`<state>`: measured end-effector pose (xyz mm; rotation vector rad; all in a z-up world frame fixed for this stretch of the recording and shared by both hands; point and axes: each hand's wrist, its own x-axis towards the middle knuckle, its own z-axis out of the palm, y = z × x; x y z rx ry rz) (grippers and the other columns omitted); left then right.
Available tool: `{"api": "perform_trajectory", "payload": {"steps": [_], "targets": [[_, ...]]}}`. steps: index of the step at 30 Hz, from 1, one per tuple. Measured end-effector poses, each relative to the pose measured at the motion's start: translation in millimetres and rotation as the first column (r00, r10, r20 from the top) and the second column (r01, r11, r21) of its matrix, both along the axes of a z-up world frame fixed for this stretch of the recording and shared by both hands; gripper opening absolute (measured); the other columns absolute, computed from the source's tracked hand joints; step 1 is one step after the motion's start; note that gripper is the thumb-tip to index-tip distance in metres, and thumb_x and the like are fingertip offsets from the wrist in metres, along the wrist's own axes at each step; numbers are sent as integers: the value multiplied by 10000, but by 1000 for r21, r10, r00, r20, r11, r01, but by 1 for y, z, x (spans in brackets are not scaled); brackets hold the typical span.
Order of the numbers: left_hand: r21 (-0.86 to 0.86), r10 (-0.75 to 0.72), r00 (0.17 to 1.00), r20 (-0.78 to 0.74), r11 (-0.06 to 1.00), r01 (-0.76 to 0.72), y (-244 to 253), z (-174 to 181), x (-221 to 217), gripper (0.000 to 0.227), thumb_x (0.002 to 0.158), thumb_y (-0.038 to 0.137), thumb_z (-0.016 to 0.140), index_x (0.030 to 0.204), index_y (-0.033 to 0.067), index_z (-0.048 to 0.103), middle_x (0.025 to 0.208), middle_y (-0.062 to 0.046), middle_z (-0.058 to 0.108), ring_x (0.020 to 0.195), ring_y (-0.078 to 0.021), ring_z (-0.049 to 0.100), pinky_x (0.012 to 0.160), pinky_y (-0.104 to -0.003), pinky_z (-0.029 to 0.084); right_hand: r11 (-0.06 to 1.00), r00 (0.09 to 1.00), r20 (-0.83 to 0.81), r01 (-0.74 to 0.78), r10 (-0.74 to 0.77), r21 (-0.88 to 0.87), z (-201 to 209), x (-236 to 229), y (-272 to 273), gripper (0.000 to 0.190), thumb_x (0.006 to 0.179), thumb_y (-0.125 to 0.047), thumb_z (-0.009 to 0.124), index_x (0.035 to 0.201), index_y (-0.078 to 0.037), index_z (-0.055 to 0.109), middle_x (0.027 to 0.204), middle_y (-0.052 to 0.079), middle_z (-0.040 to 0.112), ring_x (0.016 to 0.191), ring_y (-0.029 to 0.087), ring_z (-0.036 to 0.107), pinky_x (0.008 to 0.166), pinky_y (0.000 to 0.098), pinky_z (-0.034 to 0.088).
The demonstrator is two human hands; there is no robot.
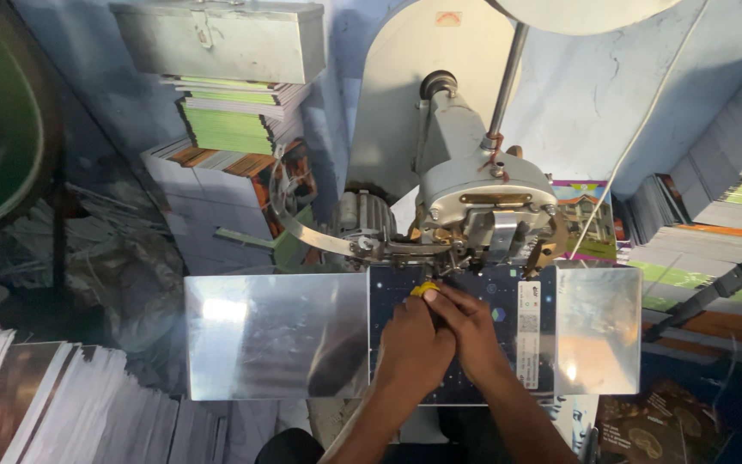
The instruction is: The person operates a manual book-binding machine to stitch the spine of several books. They place each book under the machine's press, pull the lever to secure the binding, and then remove the finished book to place it on a stack.
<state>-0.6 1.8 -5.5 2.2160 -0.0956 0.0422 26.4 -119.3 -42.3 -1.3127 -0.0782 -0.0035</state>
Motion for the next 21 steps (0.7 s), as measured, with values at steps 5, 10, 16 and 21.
{"api": "perform_trajectory", "payload": {"steps": [5, 10, 16, 21], "targets": [[-32, -15, 998, -58, 999, 13, 0, 5, 0, 408, 838, 194, 612, 1137, -69, 522, 1124, -306, 613, 993, -480, 653, 867, -538, 539, 1000, 1000, -12, -1, 1, -10, 4, 1, 0, 341, 927, -234, 693, 1145, 21, 757, 947, 82, 751, 829, 136, 670, 731, 277, 534], [-52, -12, 999, -37, 999, 11, -2, 3, -2, 413, 838, 222, 618, 1128, -61, 537, 1119, -300, 628, 1012, -480, 648, 880, -544, 519, 997, 1000, -10, -10, 10, -77, 3, 6, -7, 376, 919, -279, 698, 1134, 24, 752, 965, 72, 748, 861, 137, 668, 769, 275, 525], [-161, 35, 988, -149, 985, -59, -3, 6, -4, 425, 864, 285, 617, 1152, -24, 566, 1152, -270, 638, 1065, -462, 638, 925, -540, 493, 975, 998, -18, 56, -62, -217, -1, 5, -12, 488, 912, -383, 700, 1173, 26, 757, 971, 96, 740, 888, 142, 661, 806, 286, 520], [-204, 78, 993, -93, 974, -95, 0, -2, -3, 414, 849, 293, 622, 1151, 11, 596, 1183, -237, 649, 1111, -432, 630, 948, -516, 484, 962, 986, -34, 149, -161, -227, 0, 0, -13, 447, 913, -338, 700, 1156, 35, 744, 970, 133, 780, 889, 184, 746, 808, 303, 591]]}}
